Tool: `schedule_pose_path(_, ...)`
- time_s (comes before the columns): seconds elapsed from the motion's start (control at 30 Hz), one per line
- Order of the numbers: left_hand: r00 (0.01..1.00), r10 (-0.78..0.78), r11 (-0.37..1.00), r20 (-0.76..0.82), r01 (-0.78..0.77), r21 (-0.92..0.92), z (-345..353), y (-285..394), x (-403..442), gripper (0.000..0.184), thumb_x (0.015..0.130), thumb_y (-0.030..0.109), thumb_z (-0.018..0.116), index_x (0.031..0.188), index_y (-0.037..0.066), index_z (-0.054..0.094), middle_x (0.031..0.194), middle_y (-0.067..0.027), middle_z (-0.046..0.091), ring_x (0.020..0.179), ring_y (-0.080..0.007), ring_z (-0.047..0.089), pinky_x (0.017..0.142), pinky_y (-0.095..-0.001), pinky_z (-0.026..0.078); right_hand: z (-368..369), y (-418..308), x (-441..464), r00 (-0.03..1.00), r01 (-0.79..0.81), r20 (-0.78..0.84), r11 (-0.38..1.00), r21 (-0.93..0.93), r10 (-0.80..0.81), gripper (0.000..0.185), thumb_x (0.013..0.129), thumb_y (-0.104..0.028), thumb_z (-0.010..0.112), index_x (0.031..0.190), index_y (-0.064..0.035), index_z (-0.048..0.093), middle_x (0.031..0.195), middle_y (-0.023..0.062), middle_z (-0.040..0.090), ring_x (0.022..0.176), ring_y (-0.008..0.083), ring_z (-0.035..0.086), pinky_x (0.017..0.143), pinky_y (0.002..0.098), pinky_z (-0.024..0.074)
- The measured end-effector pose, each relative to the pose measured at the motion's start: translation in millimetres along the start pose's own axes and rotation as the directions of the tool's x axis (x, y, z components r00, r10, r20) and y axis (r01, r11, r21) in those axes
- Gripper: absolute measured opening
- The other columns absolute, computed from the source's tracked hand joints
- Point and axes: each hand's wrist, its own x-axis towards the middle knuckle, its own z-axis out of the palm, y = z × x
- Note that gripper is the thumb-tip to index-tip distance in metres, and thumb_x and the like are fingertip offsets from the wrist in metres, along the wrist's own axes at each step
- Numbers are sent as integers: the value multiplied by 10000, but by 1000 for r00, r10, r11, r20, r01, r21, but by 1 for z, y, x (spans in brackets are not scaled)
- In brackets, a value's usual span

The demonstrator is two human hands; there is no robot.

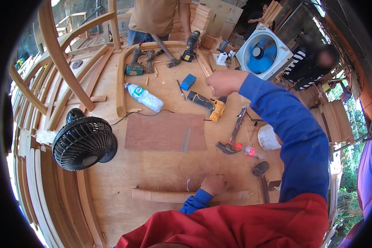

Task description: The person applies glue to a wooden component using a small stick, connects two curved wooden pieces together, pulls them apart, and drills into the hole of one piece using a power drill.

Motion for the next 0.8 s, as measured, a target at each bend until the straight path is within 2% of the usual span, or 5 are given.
schedule_pose_path(0.17,999,20,1000,-30,-19,21,10,-6,5,382,907,357,579,1016,32,747,1037,-226,746,946,-403,735,841,-526,588,59,95,108,956,-110,-259,987,119,138,594,889,-347,761,1320,23,588,1162,236,706,1044,397,678,899,512,513)
schedule_pose_path(0.27,1000,12,1000,-8,-12,14,9,-6,5,406,916,371,568,1051,19,718,1068,-230,738,973,-413,726,860,-535,578,28,79,127,886,-436,224,894,108,405,687,862,-418,764,1366,25,620,1328,220,670,1229,396,634,1008,488,500)
schedule_pose_path(0.47,1000,7,1000,1,-7,-25,4,-2,0,406,927,368,562,1051,16,723,1073,-248,731,970,-420,728,856,-533,582,53,98,173,884,-421,-93,866,269,459,606,866,-392,754,1308,16,677,1344,254,649,1230,372,634,1028,451,499)
schedule_pose_path(0.67,1000,10,1000,-7,-10,-12,3,-1,-1,396,924,362,563,1021,16,731,1041,-240,738,919,-416,739,822,-529,592,21,99,163,899,-436,192,843,315,393,1080,839,-299,773,1621,53,116,1428,279,581,1253,387,621,1055,422,488)
schedule_pose_path(0.8,1000,8,1000,-28,-8,-18,7,-3,0,388,919,353,564,1008,15,732,1021,-238,742,913,-418,740,820,-531,593,41,110,170,860,-471,-31,815,338,509,1031,823,-291,788,1601,44,199,1481,262,542,1286,389,600,1080,410,476)
